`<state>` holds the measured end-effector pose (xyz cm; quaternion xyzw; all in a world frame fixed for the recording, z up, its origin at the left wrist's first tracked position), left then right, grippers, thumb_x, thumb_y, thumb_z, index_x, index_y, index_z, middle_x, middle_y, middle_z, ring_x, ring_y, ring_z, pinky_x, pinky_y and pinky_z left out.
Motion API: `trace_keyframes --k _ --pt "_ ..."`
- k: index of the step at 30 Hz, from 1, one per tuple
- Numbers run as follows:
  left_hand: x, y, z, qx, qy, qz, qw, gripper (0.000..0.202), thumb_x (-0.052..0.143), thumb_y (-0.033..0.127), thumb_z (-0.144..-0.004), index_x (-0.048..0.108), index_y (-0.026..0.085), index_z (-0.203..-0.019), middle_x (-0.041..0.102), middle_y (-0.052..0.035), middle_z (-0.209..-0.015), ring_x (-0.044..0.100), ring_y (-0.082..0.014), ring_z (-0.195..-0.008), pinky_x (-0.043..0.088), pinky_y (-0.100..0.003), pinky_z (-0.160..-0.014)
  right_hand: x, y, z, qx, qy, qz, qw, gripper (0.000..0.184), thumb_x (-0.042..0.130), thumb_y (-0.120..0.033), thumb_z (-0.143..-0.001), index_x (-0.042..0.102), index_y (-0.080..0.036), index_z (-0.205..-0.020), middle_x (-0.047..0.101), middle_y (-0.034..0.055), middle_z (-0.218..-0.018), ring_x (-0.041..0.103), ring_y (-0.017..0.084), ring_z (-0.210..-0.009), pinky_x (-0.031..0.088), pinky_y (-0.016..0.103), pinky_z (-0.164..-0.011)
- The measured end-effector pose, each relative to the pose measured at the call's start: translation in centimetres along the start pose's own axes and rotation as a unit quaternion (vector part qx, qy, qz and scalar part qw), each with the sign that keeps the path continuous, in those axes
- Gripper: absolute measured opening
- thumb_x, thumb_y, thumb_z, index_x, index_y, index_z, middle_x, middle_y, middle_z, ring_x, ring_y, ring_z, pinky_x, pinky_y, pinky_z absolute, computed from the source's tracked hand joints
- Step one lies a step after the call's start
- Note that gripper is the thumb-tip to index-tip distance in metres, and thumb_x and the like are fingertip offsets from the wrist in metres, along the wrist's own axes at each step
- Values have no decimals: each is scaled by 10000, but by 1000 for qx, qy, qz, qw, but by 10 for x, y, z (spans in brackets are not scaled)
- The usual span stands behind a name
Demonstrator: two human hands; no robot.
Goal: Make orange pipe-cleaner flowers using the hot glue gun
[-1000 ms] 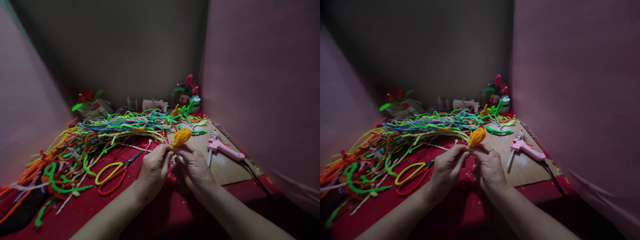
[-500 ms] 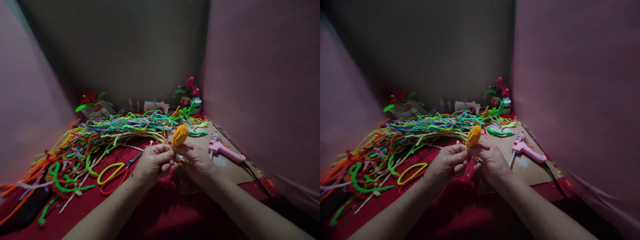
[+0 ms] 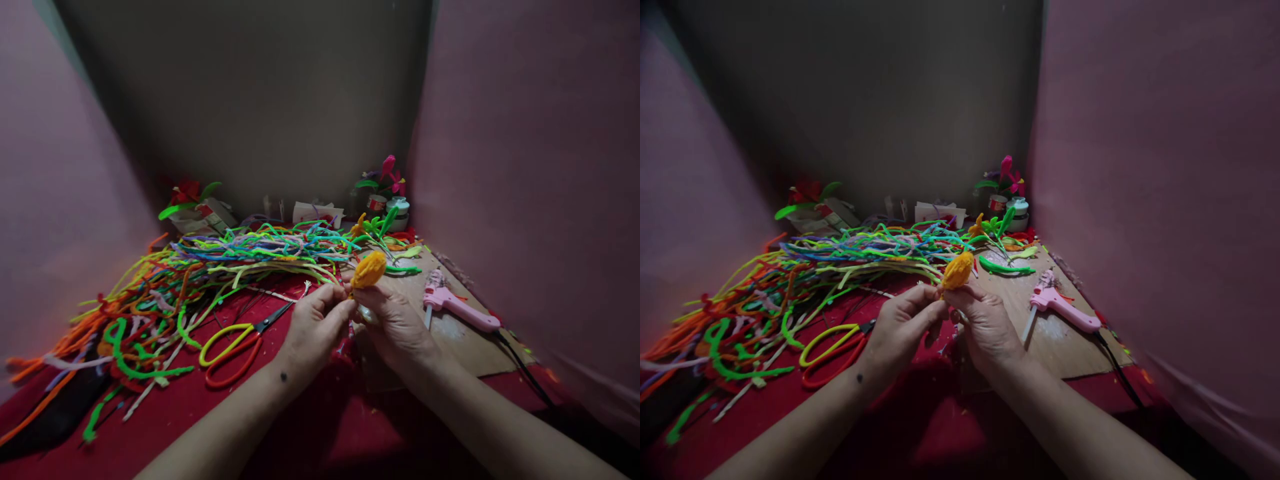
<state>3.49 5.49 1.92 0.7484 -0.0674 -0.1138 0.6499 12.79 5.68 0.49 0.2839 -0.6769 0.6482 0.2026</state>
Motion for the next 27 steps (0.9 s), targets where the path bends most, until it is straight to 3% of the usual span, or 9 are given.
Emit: trace_keyframes --k 6,9,14,18,23,27 --pt "-4 12 9 139 66 -155 976 74 576 251 -776 616 190 -760 579 3 -664 501 -106 -590 384 -211 -599 -5 4 0 -10 43 0 999 89 691 -196 -629 687 -192 -718 629 -14 -724 503 121 -651 366 258 -619" --pt "-8 13 8 156 79 -176 969 118 539 239 -799 644 205 -758 556 12 -601 486 -108 -555 370 -209 -583 -9 7 0 -18 66 29 997 91 694 -221 -649 690 -201 -738 619 -21 -717 468 107 -604 329 246 -565" --pt "-12 8 3 104 78 -128 983 130 534 233 -792 623 185 -710 502 31 -573 417 -84 -519 332 -189 -525 -12 8 -1 6 78 69 995 134 742 -247 -601 712 -193 -720 617 -20 -672 402 89 -543 270 239 -519" --pt "-8 0 -2 -5 30 7 1000 150 549 246 -775 561 158 -654 420 58 -510 314 -51 -438 260 -175 -433 -8 -1 -5 5 11 131 991 134 721 -248 -642 722 -187 -761 612 -11 -700 384 90 -570 254 239 -527" --pt "-3 -2 -2 -69 -19 144 987 178 598 256 -746 530 141 -629 420 63 -486 279 -22 -380 193 -167 -384 -6 -14 -8 -29 -33 180 983 78 681 -228 -675 728 -200 -731 614 -1 -714 418 118 -638 286 256 -555" --pt "1 -3 -2 -70 -77 207 973 168 608 265 -751 564 131 -660 444 53 -513 265 -6 -358 173 -159 -369 1 -15 -10 7 -77 154 985 132 691 -218 -661 737 -197 -782 615 4 -697 414 115 -623 287 260 -560"
Point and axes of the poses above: each hand's wrist, its own z-axis away from the middle knuckle, its own x-axis out of the palm, y = z × x, the point moved 7 cm from there along -z, towards the middle knuckle
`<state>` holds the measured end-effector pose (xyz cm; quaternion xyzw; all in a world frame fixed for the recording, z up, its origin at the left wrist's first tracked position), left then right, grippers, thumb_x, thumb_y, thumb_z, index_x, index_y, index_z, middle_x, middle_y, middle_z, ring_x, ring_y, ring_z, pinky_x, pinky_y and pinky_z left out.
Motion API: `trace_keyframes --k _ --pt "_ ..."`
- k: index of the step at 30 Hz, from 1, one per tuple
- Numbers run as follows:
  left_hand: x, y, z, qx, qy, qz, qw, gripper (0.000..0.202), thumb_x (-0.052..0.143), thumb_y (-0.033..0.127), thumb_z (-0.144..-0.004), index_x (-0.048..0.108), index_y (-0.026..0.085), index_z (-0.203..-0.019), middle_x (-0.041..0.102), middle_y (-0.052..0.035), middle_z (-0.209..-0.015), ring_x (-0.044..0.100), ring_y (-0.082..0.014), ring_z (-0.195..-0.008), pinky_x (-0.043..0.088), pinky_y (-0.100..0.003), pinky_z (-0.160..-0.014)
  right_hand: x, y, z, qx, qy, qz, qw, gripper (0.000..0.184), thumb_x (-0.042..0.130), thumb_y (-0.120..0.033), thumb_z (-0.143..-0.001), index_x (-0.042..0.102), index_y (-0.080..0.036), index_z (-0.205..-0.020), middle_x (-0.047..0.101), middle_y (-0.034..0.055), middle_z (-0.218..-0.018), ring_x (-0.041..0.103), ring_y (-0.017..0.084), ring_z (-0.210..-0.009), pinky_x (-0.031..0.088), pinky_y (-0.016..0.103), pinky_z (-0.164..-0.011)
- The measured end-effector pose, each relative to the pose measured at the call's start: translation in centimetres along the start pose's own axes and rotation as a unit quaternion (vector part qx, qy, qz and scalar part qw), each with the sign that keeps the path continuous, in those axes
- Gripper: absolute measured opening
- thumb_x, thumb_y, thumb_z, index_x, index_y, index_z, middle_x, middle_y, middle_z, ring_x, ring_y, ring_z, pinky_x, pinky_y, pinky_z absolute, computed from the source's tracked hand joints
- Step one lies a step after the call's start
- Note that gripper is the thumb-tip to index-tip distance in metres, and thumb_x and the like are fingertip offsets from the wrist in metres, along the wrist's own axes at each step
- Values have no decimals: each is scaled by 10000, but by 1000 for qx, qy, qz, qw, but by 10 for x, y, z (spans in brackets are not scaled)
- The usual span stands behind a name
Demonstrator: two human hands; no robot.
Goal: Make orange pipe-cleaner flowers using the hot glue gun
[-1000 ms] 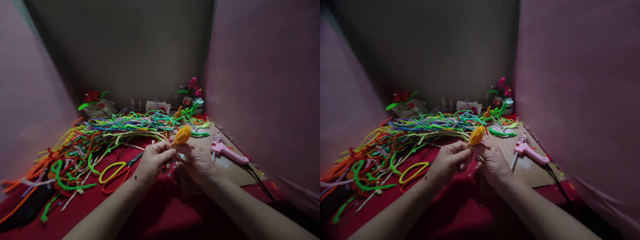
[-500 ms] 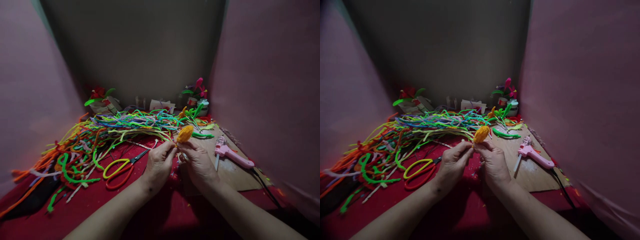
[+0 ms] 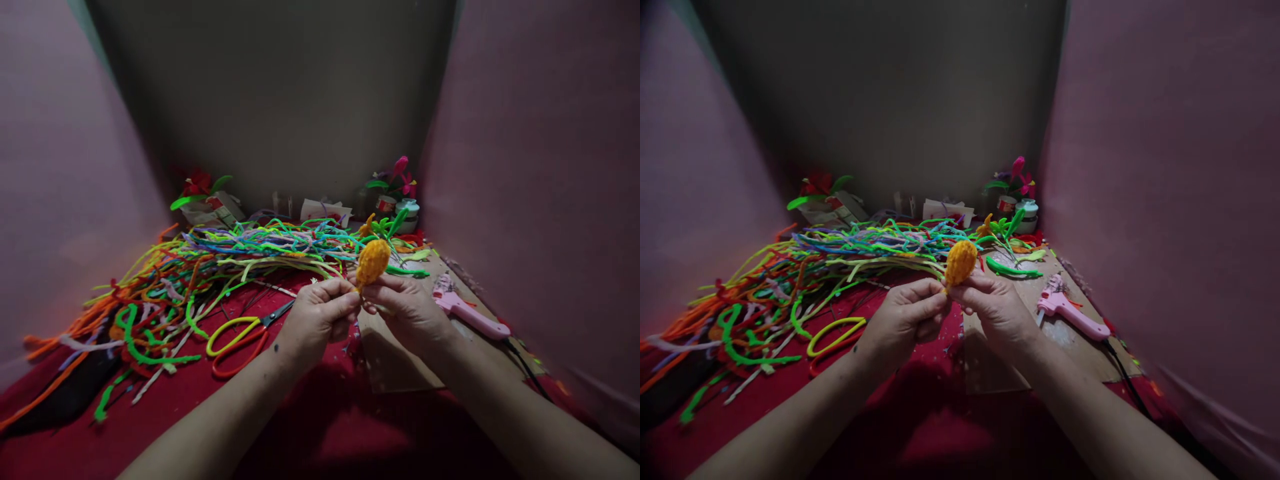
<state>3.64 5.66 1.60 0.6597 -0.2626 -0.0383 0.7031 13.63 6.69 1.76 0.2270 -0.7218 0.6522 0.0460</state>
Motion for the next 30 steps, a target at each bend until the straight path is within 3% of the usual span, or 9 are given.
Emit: trace_keyframes --k 6,9,11,13,15,18,22,26,30 --pt "8 -6 -3 -45 -74 60 994 163 569 295 -781 555 142 -726 391 75 -505 168 1 -345 181 -143 -339 3 2 -2 19 0 -54 998 139 704 -200 -610 735 -197 -745 634 10 -712 449 123 -638 316 264 -581" --pt "0 1 -4 20 -13 -79 997 202 510 315 -819 534 151 -704 429 56 -539 285 -28 -374 269 -169 -375 -1 6 -4 8 59 -52 997 140 693 -197 -611 727 -200 -747 629 -2 -719 438 111 -629 297 244 -553" --pt "-7 15 -1 130 65 -236 961 147 521 278 -810 562 155 -741 521 19 -619 447 -68 -491 366 -198 -480 -2 10 -5 11 100 -56 993 134 689 -201 -611 724 -196 -740 624 -3 -726 432 109 -632 284 235 -538" --pt "-7 28 7 237 120 -356 896 95 540 226 -791 600 161 -825 596 -17 -743 533 -109 -664 411 -233 -638 0 12 -7 7 121 -67 990 126 692 -195 -597 721 -191 -720 621 1 -736 429 110 -631 277 232 -527" --pt "-8 33 10 276 144 -396 864 107 537 203 -791 617 168 -851 616 -28 -796 539 -119 -721 406 -239 -689 4 12 -10 -2 117 -75 990 125 693 -192 -594 719 -190 -716 618 2 -732 432 111 -623 272 233 -520" --pt "-19 29 3 198 144 -305 921 118 529 234 -809 602 157 -755 537 18 -626 451 -66 -530 356 -184 -512 9 11 -17 -20 77 -73 994 112 698 -199 -622 715 -189 -733 607 -1 -712 433 107 -616 280 234 -524" --pt "-22 14 -9 62 54 -53 995 175 553 267 -805 541 135 -690 451 55 -529 277 -7 -372 214 -137 -369 15 11 -27 -12 0 -76 997 134 730 -234 -626 720 -180 -748 612 1 -707 432 100 -595 313 243 -546" --pt "-14 3 -10 -20 -24 105 994 108 548 230 -807 536 140 -748 419 77 -519 126 9 -339 199 -115 -319 20 14 -30 19 -53 -115 992 167 735 -240 -615 728 -195 -776 613 -3 -655 466 110 -587 365 262 -590" --pt "-5 -6 -8 -75 -50 142 986 126 565 237 -789 522 140 -721 365 91 -496 74 13 -332 185 -106 -294 19 14 -28 -7 -71 -128 989 84 721 -219 -626 715 -198 -708 631 7 -726 481 112 -594 381 273 -608"
Point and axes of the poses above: each hand's wrist, its own z-axis away from the middle knuckle, its own x-axis out of the palm, y = z × x, the point moved 7 cm from there along -z, towards the middle knuckle
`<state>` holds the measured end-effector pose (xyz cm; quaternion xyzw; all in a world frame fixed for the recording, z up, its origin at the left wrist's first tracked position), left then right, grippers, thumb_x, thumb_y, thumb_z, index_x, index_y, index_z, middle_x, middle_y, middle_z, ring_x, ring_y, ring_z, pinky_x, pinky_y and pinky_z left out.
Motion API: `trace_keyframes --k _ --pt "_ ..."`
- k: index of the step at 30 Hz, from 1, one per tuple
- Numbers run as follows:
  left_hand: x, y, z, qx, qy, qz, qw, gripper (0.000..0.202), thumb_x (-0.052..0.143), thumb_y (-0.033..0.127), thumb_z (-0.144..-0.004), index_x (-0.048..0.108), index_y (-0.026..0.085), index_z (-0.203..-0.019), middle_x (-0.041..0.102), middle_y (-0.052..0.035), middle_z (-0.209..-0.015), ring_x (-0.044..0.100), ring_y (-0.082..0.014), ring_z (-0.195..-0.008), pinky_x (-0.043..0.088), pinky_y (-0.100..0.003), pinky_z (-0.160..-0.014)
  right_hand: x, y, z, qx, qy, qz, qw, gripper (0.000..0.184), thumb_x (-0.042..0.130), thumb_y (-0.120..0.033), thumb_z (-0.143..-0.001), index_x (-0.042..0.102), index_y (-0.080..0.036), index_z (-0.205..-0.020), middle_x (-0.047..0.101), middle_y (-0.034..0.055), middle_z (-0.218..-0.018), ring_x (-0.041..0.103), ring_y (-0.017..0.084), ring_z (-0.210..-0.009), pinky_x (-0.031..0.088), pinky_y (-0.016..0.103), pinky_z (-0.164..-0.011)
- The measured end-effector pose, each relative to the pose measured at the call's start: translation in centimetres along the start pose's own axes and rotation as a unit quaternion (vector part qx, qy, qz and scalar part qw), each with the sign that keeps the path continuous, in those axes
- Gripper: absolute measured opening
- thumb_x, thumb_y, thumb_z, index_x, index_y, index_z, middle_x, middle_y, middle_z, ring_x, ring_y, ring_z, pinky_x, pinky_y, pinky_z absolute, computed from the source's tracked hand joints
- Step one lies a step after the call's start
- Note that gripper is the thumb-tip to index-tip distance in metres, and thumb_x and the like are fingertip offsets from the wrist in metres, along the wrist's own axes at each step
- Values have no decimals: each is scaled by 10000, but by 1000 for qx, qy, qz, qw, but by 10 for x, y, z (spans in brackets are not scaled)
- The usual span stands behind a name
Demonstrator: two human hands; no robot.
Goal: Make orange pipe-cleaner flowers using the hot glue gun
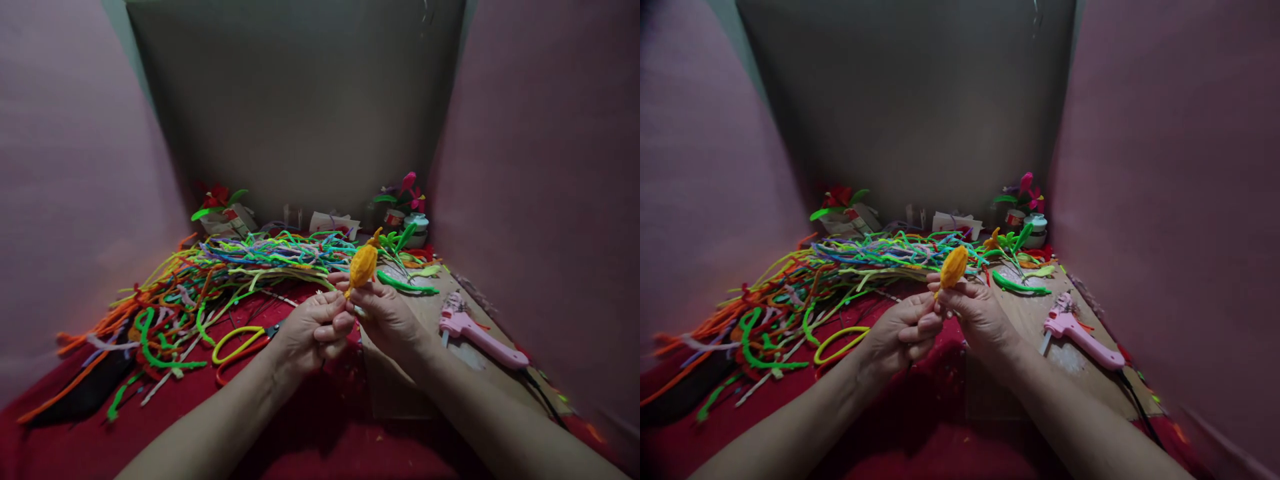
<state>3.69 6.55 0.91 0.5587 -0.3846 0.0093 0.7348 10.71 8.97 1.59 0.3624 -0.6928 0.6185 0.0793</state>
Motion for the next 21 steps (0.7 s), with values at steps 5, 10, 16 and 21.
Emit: trace_keyframes --k 5,10,16,21 --pt "-9 10 0 110 113 -283 946 220 522 345 -806 539 150 -705 443 46 -516 324 -34 -354 285 -154 -353 -17 5 3 -19 79 28 996 143 698 -224 -662 707 -203 -803 614 -5 -718 444 102 -558 350 263 -551" --pt "0 29 14 319 183 -579 728 105 512 230 -785 594 177 -746 556 -9 -670 499 -108 -611 401 -232 -616 -25 12 6 -50 123 71 989 118 704 -226 -666 719 -201 -781 617 -10 -711 431 103 -592 325 243 -544" --pt "-16 19 2 147 154 -378 901 234 496 303 -807 497 164 -618 439 56 -483 365 -43 -360 274 -166 -369 -22 17 5 -62 65 68 994 152 683 -237 -705 714 -223 -854 662 5 -818 540 144 -724 400 308 -716" --pt "-15 4 -5 28 54 -146 987 187 618 314 -739 530 149 -733 462 63 -495 273 -4 -298 198 -124 -303 -21 13 7 -38 38 79 995 149 666 -249 -714 710 -215 -853 650 5 -757 540 146 -685 408 323 -719"
Point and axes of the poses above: each hand's wrist, its own z-axis away from the middle knuckle, its own x-axis out of the palm, y = z × x, the point moved 7 cm from there along -z, towards the middle knuckle
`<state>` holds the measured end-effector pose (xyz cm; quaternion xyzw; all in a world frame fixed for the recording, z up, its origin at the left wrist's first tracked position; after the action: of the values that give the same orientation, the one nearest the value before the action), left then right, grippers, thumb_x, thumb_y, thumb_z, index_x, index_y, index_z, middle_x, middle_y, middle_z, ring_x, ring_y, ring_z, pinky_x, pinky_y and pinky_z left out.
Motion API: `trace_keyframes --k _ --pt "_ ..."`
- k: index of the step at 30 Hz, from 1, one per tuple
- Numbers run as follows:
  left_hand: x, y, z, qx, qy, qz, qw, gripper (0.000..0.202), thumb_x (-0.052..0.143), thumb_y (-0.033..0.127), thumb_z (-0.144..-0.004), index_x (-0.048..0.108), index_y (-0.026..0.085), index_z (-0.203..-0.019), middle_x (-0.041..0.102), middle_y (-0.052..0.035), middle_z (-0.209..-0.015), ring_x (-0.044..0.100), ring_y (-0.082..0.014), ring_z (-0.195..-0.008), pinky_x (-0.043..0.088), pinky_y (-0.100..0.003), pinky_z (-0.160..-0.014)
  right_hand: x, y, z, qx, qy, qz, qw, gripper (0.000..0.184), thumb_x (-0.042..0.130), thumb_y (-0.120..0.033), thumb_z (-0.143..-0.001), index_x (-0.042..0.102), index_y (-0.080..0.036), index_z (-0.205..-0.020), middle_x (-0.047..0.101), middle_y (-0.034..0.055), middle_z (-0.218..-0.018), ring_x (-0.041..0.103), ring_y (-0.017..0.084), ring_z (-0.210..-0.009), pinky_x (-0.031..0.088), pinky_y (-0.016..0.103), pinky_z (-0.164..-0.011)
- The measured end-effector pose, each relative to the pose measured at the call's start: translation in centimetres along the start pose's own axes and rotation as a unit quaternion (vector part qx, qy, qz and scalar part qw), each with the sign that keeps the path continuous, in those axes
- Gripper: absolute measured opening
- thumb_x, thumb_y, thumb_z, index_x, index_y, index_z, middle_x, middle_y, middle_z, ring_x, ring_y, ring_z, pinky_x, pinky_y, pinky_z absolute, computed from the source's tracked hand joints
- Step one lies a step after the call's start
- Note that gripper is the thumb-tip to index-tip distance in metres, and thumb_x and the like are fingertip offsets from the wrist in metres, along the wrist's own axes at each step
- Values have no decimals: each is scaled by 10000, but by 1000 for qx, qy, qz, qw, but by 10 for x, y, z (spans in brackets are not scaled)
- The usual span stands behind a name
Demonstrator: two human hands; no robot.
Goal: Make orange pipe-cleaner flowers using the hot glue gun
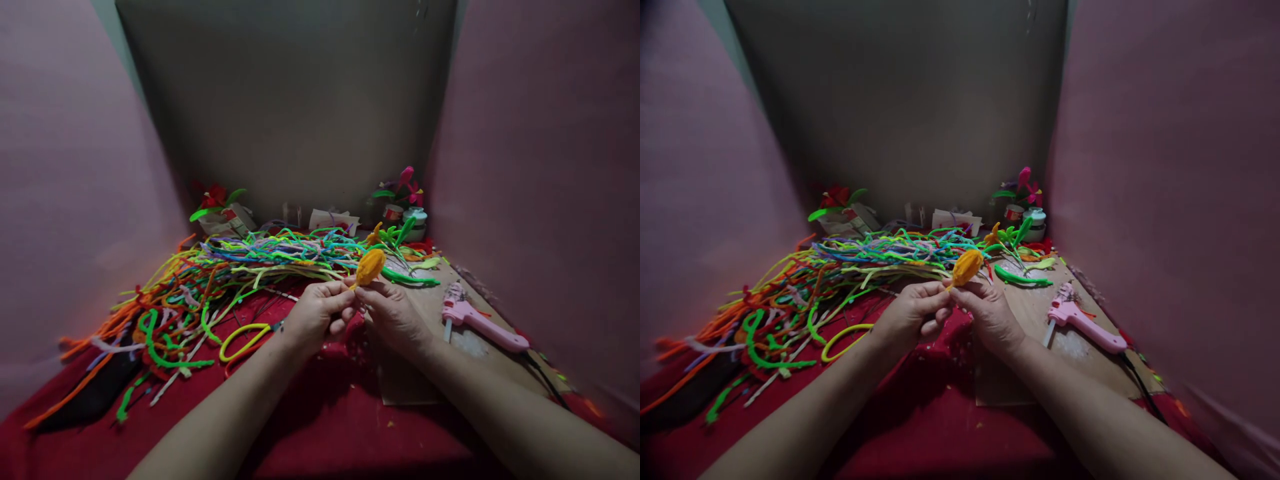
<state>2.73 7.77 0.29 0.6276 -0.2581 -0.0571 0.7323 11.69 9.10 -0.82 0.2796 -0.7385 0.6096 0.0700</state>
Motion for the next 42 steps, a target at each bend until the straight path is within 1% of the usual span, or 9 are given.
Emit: trace_keyframes --k 6,10,13,15,21,32,36,39,42 --pt "15 -10 3 -67 -100 96 988 193 598 322 -759 537 142 -724 374 88 -500 125 5 -311 183 -124 -273 2 -9 2 6 -7 -35 999 135 682 -211 -667 716 -203 -796 646 17 -776 539 150 -711 404 302 -712" --pt "3 1 1 53 11 -118 992 198 558 338 -784 575 149 -726 459 37 -547 313 -37 -366 274 -153 -352 -3 -3 0 16 23 -43 999 123 665 -201 -673 711 -204 -788 631 -4 -695 516 130 -624 400 280 -644" --pt "-2 19 8 218 121 -323 913 69 616 231 -732 633 187 -782 559 -9 -674 489 -100 -585 387 -186 -544 -6 0 0 3 46 -42 998 99 669 -191 -680 711 -203 -768 628 -16 -698 510 124 -650 394 262 -663" --pt "-3 21 11 250 149 -361 886 63 590 216 -750 642 200 -783 572 -10 -690 511 -109 -628 390 -195 -598 -7 2 0 0 57 -35 998 82 674 -202 -689 712 -193 -761 621 -17 -686 480 113 -616 387 255 -641" --pt "0 0 3 35 64 -105 992 246 574 345 -767 517 155 -621 458 55 -472 326 -31 -323 221 -155 -334 -1 -1 3 9 20 -35 999 160 702 -239 -677 706 -210 -834 646 4 -775 522 139 -673 399 295 -656" --pt "17 -14 3 -68 -92 142 983 153 592 286 -769 556 140 -737 386 88 -491 113 7 -306 200 -119 -265 4 -9 5 29 -7 -25 999 103 659 -224 -668 713 -217 -756 591 -4 -671 428 114 -549 332 264 -548" --pt "5 -6 0 27 3 -60 998 197 564 344 -782 573 157 -721 457 52 -526 285 -29 -339 255 -152 -332 -5 0 5 49 53 -49 996 84 668 -247 -658 689 -199 -724 551 -25 -588 400 96 -500 318 249 -512" --pt "-1 12 7 189 107 -298 930 119 609 299 -744 621 182 -728 570 -10 -658 496 -107 -571 379 -194 -525 -9 3 5 41 76 -46 995 97 677 -251 -651 691 -186 -721 563 -20 -605 412 96 -512 327 250 -525" --pt "1 17 13 264 144 -390 870 78 580 242 -761 648 206 -756 572 -13 -683 500 -121 -639 375 -214 -629 -11 4 6 33 84 -30 995 89 681 -246 -671 700 -181 -729 550 -27 -597 380 85 -502 303 239 -509"
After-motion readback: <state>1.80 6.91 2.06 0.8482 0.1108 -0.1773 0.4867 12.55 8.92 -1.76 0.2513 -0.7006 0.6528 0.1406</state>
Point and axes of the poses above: each hand's wrist, its own z-axis away from the middle knuckle, its own x-axis out of the palm, y = z × x, the point moved 7 cm from there along -z, towards the middle knuckle
